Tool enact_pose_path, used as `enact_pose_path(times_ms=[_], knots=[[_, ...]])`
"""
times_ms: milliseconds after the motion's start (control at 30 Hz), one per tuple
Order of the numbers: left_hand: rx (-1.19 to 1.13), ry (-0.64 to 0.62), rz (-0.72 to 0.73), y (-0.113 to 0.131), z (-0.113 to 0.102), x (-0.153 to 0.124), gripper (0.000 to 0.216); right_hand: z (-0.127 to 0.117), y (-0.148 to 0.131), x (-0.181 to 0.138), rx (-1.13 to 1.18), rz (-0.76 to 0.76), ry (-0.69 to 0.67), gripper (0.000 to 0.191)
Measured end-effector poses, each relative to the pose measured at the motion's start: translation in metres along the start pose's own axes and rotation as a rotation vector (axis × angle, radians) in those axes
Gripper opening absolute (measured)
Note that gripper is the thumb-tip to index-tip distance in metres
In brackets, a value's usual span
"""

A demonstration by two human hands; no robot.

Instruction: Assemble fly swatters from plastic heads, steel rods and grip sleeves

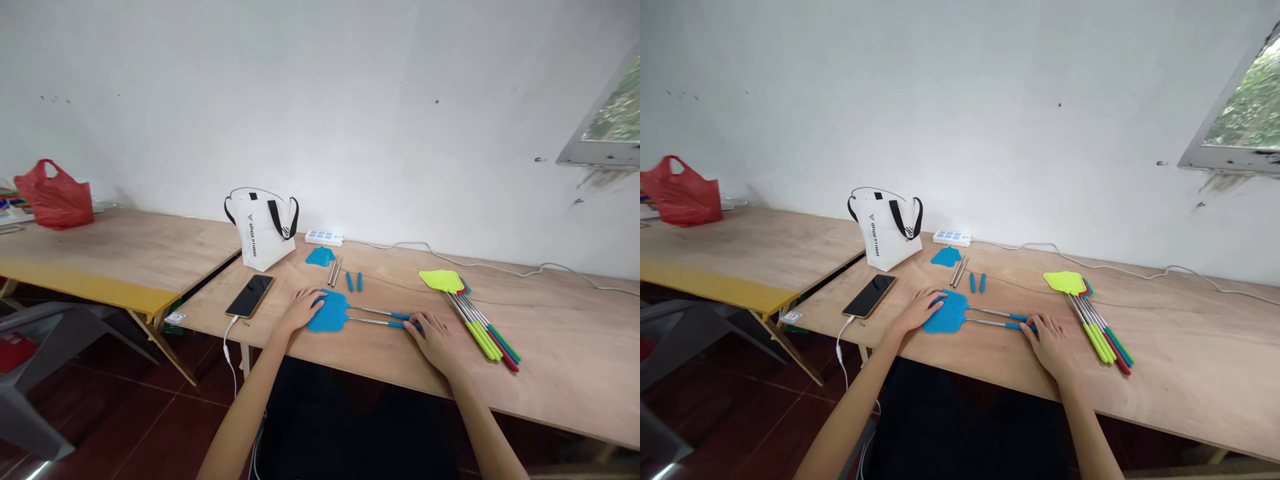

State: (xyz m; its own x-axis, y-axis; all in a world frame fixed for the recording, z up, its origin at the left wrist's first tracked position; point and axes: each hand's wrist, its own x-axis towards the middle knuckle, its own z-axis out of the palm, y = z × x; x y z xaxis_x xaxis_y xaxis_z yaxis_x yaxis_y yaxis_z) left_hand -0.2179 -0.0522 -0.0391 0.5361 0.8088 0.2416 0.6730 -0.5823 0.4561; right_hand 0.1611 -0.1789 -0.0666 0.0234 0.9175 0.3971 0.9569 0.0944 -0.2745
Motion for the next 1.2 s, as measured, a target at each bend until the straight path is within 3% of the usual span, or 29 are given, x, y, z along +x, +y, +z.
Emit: enact_pose_path(times_ms=[433, 1200], knots=[[0.073, -0.049, -0.016, -0.0052, 0.0055, 0.0025, 0.048, -0.0016, -0.0055, -0.0021, 0.002, -0.011, 0.025, 0.044], [0.091, -0.047, -0.008, -0.008, 0.0072, 0.0027, 0.049, 0.0031, -0.0001, -0.0019, -0.103, -0.025, 0.01, 0.038]])
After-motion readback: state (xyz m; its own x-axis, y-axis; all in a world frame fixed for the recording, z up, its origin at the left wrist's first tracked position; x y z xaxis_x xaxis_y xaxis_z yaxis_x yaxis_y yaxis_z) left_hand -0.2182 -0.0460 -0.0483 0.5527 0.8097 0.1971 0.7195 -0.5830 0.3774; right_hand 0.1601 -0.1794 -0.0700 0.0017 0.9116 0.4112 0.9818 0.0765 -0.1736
